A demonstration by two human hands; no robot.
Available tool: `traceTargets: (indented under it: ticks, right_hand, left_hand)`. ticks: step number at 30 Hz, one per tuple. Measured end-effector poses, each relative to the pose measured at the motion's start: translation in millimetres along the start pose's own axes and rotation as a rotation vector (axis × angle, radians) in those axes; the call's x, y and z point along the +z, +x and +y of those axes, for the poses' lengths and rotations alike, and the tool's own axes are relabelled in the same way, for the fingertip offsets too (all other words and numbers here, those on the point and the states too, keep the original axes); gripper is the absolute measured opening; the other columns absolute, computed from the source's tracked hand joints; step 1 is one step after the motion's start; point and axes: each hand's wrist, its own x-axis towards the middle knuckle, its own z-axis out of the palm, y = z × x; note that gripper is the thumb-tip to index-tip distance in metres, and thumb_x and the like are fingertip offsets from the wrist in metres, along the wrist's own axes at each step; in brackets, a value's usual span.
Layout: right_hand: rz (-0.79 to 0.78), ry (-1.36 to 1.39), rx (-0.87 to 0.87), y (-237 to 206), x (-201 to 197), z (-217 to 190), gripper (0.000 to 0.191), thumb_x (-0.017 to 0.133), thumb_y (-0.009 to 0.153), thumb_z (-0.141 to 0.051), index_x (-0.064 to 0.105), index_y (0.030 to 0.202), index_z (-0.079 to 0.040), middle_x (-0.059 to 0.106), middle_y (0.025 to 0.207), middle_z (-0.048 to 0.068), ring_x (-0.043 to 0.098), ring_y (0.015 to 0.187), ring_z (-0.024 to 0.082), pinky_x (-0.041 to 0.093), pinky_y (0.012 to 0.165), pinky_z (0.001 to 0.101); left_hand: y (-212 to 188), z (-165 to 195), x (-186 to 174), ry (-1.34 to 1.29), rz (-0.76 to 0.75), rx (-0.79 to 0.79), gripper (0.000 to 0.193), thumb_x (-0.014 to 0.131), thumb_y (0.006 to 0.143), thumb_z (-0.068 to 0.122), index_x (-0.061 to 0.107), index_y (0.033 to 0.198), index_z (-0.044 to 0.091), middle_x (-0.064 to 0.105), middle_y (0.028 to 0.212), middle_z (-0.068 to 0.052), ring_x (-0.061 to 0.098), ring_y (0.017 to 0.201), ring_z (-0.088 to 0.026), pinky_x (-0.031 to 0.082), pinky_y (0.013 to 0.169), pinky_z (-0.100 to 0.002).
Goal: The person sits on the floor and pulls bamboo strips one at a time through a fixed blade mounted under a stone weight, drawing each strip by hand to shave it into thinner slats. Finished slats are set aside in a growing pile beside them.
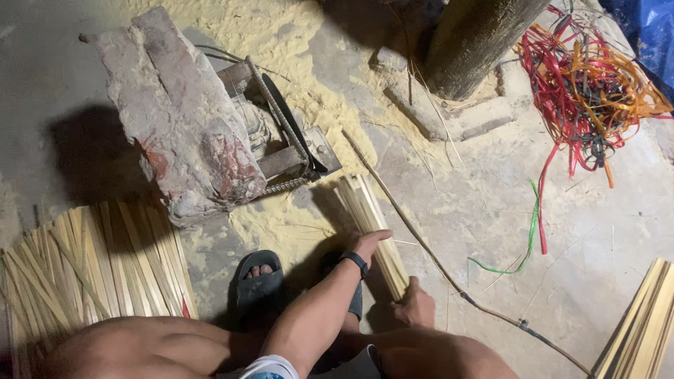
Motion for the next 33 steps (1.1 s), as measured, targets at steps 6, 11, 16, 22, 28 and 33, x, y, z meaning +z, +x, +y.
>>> traceTargets:
  ticks: [6,11,16,22,28,33]
  right_hand:
    - [0.183,0.037,-0.049,11.1,-27.5,32.5,0.074,0.093,0.058,-0.019,0.046,0.113,-0.005,0.067,0.099,0.025,0.07,0.082,0.044,0.057,0.069,0.0521]
    - [0.024,0.07,0.081,17.6,-29.1,37.6,0.083,0.085,0.07,-0.021,0.04,0.138,-0.008,0.076,0.092,0.025,0.072,0.088,0.043,0.058,0.082,0.051]
    - [-0.049,0.268,-0.063,78.2,-96.0,3.1,0.089,0.086,0.069,-0.015,0.042,0.145,-0.001,0.074,0.104,0.022,0.076,0.083,0.033,0.063,0.076,0.0442]
    - [-0.16,0.803,-0.569,136.9,-252.0,-132.3,0.041,0.063,0.076,-0.003,0.059,0.117,0.0,0.062,0.08,0.01,0.062,0.064,0.018,0.057,0.055,0.0353]
    - [-0.113,1.158,-0.423,151.2,-325.5,-230.7,0.068,0.065,0.097,-0.041,0.036,0.143,0.0,0.071,0.109,0.016,0.078,0.1,0.023,0.061,0.091,0.0349]
    - [0.389,0.426,-0.598,146.3,-330.7,-235.6,0.055,0.078,0.079,-0.02,0.059,0.127,-0.001,0.071,0.11,0.021,0.073,0.093,0.027,0.062,0.076,0.0402]
  left_hand:
    - [6.0,15.9,55.8,-0.082,-0.12,0.047,0.049,0.085,0.069,0.014,0.061,0.107,-0.005,0.069,0.118,-0.025,0.07,0.111,-0.038,0.061,0.089,-0.049]
    - [-6.3,26.3,50.0,0.09,-0.157,0.231,0.073,0.091,0.07,0.023,0.05,0.124,-0.003,0.063,0.126,-0.026,0.065,0.12,-0.037,0.058,0.095,-0.045]
    - [-49.1,-6.7,43.2,0.188,-0.55,0.579,0.132,0.096,0.053,0.044,0.017,0.153,0.008,0.048,0.141,-0.018,0.048,0.136,-0.029,0.053,0.104,-0.048]
    - [-90.1,-26.3,70.2,0.47,-0.904,0.844,0.103,0.09,0.079,0.035,0.036,0.16,0.002,0.067,0.14,-0.014,0.061,0.134,-0.028,0.052,0.109,-0.04]
    - [-104.5,98.9,90.4,0.222,-0.543,0.807,0.021,0.068,0.083,0.01,0.066,0.103,0.003,0.068,0.075,-0.006,0.066,0.068,-0.015,0.056,0.063,-0.032]
    - [-146.5,213.9,101.2,0.206,-0.404,0.853,0.017,0.068,0.078,0.012,0.062,0.09,0.002,0.063,0.073,-0.006,0.064,0.062,-0.017,0.054,0.056,-0.032]
